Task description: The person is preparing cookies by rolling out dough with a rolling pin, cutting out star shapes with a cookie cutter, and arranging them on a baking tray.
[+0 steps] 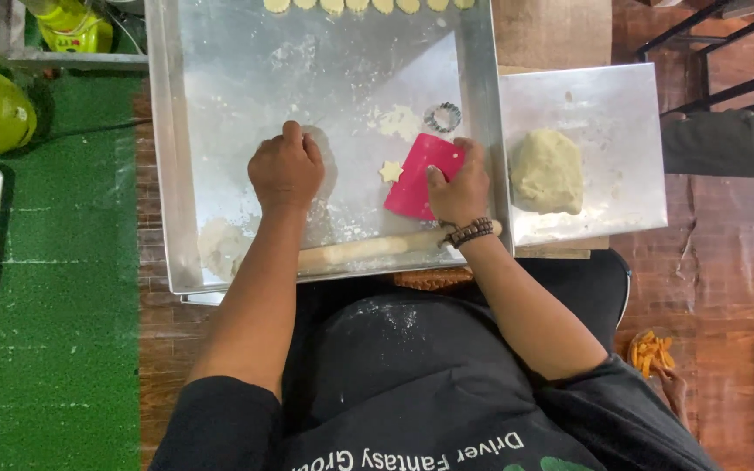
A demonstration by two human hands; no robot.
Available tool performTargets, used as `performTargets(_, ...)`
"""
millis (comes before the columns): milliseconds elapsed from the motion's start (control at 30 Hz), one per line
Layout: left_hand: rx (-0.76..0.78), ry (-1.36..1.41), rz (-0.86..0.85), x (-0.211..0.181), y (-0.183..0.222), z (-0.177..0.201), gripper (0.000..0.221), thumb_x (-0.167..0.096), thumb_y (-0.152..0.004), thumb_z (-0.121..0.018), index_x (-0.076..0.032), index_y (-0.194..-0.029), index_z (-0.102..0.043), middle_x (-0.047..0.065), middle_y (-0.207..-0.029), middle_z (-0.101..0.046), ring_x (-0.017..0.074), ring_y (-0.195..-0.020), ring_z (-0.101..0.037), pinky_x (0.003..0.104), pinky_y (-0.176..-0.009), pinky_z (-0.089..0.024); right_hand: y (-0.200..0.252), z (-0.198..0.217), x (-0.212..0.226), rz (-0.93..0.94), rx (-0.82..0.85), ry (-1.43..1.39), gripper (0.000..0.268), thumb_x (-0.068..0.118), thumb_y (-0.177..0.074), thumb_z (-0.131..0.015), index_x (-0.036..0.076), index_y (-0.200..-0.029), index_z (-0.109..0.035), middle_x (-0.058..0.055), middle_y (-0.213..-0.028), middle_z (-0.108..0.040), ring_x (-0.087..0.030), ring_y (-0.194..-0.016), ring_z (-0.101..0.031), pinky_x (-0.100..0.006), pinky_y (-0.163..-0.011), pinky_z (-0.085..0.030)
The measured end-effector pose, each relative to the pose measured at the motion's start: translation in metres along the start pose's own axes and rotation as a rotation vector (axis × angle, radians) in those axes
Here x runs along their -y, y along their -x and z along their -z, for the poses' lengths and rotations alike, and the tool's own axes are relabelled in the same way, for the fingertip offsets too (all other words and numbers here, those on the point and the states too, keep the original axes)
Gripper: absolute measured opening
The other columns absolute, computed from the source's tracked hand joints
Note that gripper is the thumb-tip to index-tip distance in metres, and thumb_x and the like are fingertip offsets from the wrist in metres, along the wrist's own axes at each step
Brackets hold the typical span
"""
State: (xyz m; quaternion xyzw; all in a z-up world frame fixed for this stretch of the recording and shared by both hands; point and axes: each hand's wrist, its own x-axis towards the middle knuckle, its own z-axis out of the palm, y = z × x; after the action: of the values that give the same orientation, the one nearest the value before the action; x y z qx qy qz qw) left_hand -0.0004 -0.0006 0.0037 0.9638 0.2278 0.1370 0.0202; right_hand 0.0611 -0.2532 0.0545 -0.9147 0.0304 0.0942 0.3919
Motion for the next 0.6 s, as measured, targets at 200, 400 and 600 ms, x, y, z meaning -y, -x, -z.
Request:
performTargets(200, -0.010, -0.009, 0.003, -0.001, 0.000, -0.002, 0.022, -0.033, -0.103, -0.053, -0.018, -0.089, -0.061, 0.000, -0.058, -0.065, 0.0178, -0.057, -0.069, 0.028, -0.053, -0.054, -0.007, -0.004, 0.013, 0.016, -0.058, -0.066, 0.059, 0.015, -0.090, -0.078, 0.013, -0.141, -0.047, -0.027, -0.124, -0.066, -0.047, -0.117, -0.065, -0.055, -0.094, -0.057)
performTargets(400, -0.002, -0.006, 0.006, -0.001, 0.000, -0.002, 0.022, -0.033, -0.104, -0.051, -0.019, -0.089, -0.060, -0.002, -0.057, -0.064, 0.0171, -0.056, -0.068, 0.028, -0.052, -0.054, 0.004, 0.002, 0.010, -0.005, -0.032, -0.022, 0.059, 0.015, -0.090, -0.078, 0.015, -0.141, -0.049, -0.025, -0.123, -0.068, -0.044, -0.116, -0.066, -0.055, -0.093, -0.057)
performTargets(600, -0.024, 0.002, -0.007, 0.000, 0.001, -0.005, 0.022, -0.033, -0.103, -0.053, -0.018, -0.088, -0.060, 0.000, -0.057, -0.063, 0.0175, -0.056, -0.068, 0.027, -0.052, -0.054, -0.016, -0.009, 0.002, 0.051, -0.049, -0.058, 0.058, 0.015, -0.091, -0.078, 0.014, -0.141, -0.048, -0.027, -0.122, -0.067, -0.048, -0.115, -0.065, -0.057, -0.093, -0.057)
